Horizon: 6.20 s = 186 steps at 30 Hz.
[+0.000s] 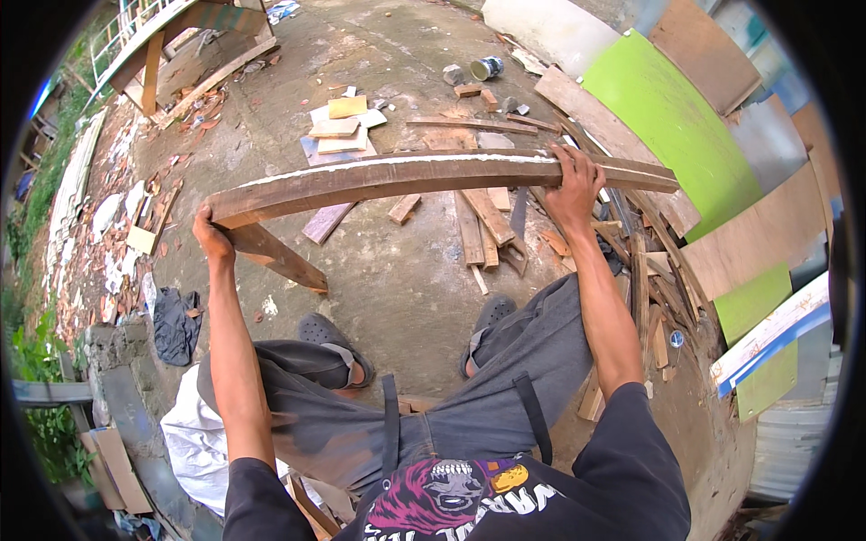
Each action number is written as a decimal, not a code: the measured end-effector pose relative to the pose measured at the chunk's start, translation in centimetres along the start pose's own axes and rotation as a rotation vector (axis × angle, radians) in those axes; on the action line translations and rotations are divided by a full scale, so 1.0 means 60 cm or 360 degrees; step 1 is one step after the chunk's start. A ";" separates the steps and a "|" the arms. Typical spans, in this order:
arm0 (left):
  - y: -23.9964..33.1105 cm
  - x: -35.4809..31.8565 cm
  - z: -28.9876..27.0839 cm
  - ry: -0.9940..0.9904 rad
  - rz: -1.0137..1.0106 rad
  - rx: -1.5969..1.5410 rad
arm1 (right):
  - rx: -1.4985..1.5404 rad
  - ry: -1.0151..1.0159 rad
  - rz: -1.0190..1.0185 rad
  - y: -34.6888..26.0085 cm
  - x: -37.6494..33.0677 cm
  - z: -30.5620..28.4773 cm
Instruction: The person sits on the ground and repeatedly strikes a long wooden plank with a hammer to break it into smaller pieces. The person then picks up and examines the broken pieces.
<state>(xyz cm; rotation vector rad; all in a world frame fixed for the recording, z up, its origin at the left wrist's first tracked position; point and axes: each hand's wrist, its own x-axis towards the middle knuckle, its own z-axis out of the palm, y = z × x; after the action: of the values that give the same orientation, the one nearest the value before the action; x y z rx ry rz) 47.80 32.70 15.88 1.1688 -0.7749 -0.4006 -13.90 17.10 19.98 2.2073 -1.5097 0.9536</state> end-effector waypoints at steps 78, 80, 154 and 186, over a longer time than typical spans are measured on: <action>0.093 -0.085 -0.079 0.0509 -0.0680 0.1207 | 0.0041 -0.0927 -0.0437 -0.169 -0.083 0.023; 0.080 -0.092 -0.082 0.0692 -0.0670 0.0808 | 0.0020 -0.0967 -0.0424 -0.163 -0.092 0.023; -0.079 -0.217 -0.077 0.0730 -0.0851 0.0339 | 0.0037 -0.1702 -0.0498 -0.205 -0.122 0.115; -0.038 -0.167 0.007 0.0019 -0.0765 -0.0129 | 0.0012 -0.1517 -0.0099 -0.082 -0.204 0.118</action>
<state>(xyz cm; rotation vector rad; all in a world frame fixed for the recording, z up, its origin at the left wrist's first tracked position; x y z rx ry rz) 40.88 38.11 10.52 1.2756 -0.4555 -0.8147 -9.72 23.66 7.17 2.8590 -1.7194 -0.2023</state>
